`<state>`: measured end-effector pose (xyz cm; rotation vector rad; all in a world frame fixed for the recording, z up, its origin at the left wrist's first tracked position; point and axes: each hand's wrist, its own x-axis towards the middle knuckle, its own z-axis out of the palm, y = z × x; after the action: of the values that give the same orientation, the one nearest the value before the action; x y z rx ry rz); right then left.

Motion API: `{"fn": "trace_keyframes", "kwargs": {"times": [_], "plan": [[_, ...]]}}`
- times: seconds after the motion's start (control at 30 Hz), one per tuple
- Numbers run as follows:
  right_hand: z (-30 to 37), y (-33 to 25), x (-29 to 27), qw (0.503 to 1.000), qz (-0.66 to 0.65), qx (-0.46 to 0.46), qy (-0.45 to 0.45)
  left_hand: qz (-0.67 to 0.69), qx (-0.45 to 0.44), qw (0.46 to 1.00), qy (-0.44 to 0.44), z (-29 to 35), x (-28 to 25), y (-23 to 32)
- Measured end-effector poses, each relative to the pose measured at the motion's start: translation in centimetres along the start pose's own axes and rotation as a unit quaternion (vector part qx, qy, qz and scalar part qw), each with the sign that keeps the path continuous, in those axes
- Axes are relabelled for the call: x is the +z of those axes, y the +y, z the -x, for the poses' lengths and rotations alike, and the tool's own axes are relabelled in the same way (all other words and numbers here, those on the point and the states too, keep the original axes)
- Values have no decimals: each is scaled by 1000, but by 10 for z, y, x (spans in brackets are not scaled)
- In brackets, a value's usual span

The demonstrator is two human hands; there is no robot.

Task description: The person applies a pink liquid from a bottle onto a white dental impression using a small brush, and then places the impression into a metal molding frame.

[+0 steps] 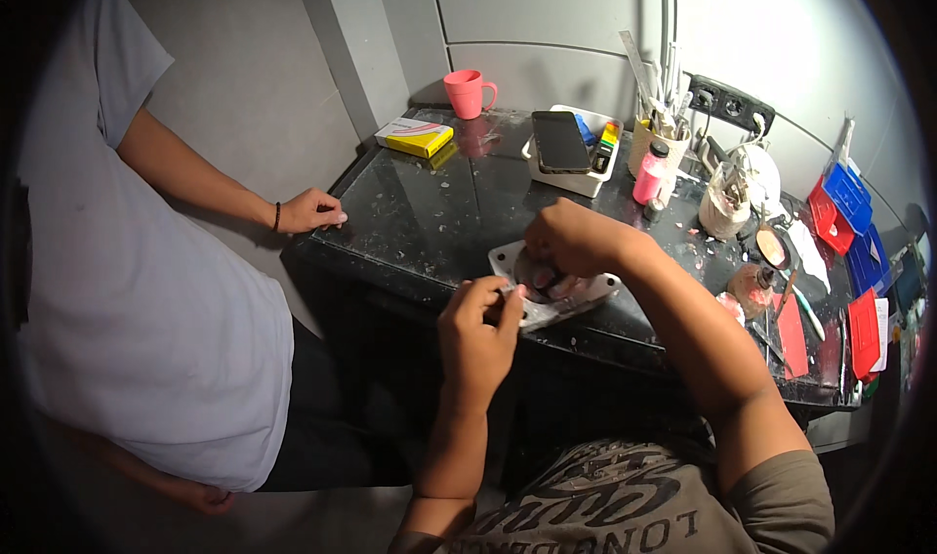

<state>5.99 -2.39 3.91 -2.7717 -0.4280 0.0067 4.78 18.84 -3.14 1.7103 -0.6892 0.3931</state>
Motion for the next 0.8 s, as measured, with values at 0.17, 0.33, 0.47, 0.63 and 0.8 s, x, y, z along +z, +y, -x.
{"fn": "trace_keyframes", "kwargs": {"times": [0.17,0.33,0.47,0.63,0.8], "plan": [[53,-21,-15,996,-30,57,53,24,18,999,-23,11,9,13],[87,-31,-26,978,100,120,138,0,63,998,-22,-10,12,19],[93,-35,-20,972,120,178,99,-2,128,988,-90,-47,18,14],[96,-52,-14,950,129,275,70,-67,109,963,-238,-72,32,13],[99,-55,-2,946,117,268,139,-114,106,949,-273,-71,49,17]]}}
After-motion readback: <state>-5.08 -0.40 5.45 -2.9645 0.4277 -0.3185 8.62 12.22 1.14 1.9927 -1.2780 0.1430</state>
